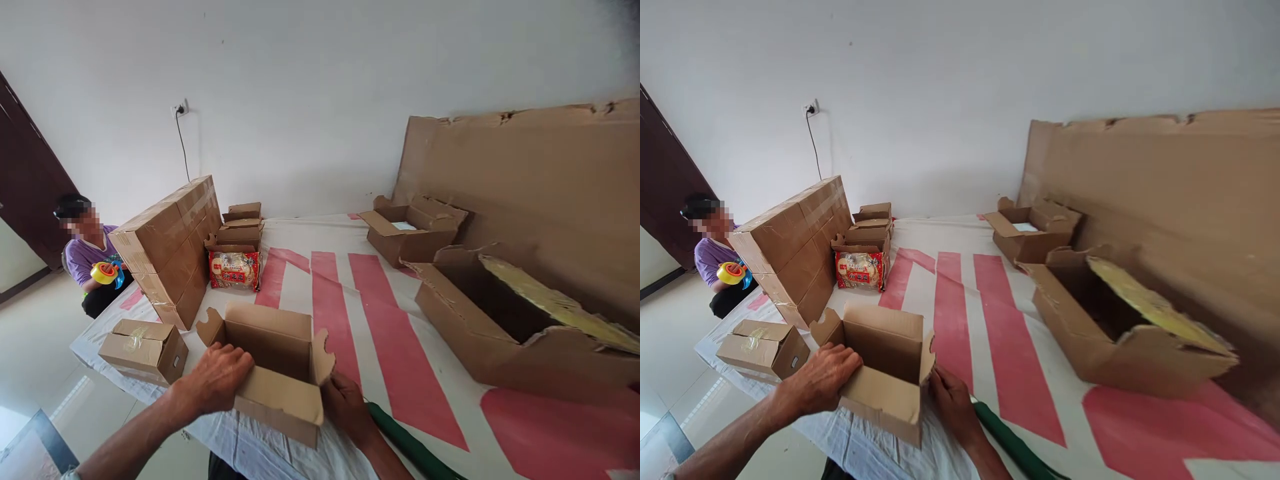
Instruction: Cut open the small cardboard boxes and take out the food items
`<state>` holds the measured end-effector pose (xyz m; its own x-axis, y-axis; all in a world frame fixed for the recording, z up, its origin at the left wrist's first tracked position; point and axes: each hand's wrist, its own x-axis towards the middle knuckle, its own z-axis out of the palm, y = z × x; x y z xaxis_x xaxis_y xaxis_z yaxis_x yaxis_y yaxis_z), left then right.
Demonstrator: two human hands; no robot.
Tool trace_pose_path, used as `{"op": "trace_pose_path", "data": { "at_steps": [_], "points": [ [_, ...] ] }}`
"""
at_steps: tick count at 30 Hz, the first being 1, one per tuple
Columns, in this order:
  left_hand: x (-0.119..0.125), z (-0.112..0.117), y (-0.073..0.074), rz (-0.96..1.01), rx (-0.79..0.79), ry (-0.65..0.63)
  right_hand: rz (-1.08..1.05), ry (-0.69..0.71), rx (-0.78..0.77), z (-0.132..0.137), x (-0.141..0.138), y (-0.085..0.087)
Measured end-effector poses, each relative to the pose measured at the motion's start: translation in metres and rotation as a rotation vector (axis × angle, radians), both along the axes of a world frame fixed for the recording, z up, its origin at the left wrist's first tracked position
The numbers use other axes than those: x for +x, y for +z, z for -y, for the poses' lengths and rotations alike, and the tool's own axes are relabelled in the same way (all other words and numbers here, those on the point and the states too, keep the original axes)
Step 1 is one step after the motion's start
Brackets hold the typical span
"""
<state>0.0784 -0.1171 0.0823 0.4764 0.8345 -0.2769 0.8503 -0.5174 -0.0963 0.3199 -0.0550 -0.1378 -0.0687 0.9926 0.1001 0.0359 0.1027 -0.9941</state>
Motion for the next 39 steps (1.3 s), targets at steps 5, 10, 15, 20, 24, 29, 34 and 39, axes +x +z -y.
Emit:
{"op": "trace_pose_path", "data": {
  "at_steps": [5,10,15,20,24,29,34,39],
  "points": [
    [-0.027,-0.051,-0.004,-0.044,0.146,0.089,-0.011,-0.013,-0.056,-0.001,-0.004,0.001],
    [-0.06,-0.107,-0.008,-0.084,0.271,0.231,-0.011,0.02,-0.064,-0.002,-0.005,0.0],
    [-0.072,-0.133,-0.023,-0.107,0.347,0.394,-0.011,0.018,-0.054,-0.002,-0.005,0.007],
    [-0.064,-0.131,-0.04,-0.069,0.399,0.385,0.005,0.035,-0.042,-0.002,-0.005,0.006],
    [-0.066,-0.142,-0.046,-0.054,0.43,0.4,0.012,0.021,-0.021,-0.003,-0.006,0.004],
    [-0.077,-0.163,-0.042,-0.012,0.507,0.452,0.017,0.023,0.011,-0.004,-0.005,0.007],
    [-0.072,-0.145,-0.037,0.075,0.641,0.539,0.041,0.056,0.002,-0.004,-0.004,0.012],
    [-0.056,-0.104,-0.061,0.401,0.743,0.616,0.06,0.065,-0.001,-0.004,-0.004,0.016]
  ]
}}
